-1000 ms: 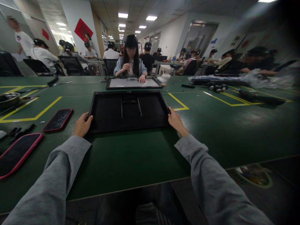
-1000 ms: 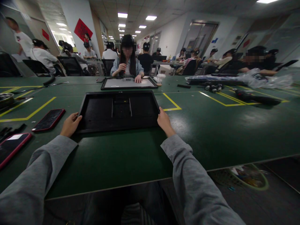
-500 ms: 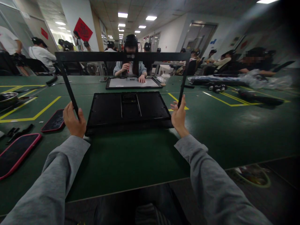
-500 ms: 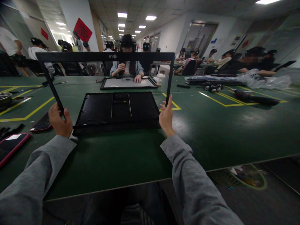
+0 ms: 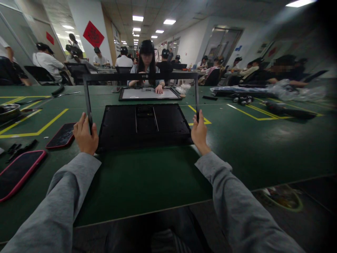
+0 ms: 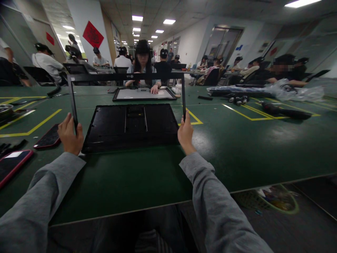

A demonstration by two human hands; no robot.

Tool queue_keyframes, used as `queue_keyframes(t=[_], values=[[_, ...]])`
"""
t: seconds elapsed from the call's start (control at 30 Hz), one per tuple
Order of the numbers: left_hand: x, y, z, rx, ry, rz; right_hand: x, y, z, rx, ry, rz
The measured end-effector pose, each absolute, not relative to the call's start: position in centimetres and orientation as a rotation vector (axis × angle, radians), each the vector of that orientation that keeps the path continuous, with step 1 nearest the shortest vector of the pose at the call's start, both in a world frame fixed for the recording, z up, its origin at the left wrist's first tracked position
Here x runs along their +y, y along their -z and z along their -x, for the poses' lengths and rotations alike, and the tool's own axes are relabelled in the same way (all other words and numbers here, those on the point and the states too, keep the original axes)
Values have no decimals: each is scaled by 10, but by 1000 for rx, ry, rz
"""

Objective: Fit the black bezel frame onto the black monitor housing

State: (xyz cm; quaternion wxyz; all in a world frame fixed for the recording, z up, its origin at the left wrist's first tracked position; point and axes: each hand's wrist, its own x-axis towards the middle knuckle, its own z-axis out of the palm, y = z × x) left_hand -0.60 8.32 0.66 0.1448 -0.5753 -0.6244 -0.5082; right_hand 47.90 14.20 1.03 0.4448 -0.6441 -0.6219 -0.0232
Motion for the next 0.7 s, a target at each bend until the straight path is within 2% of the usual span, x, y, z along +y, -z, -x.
queue_keyframes(t=[0.4,0.7], values=[[102,18,25,-2101,1213,1828,160,23,-490,-1691,-115,1823],[103,15,25,-2377,1065,1798,169,28,-494,-1680,-123,1754]])
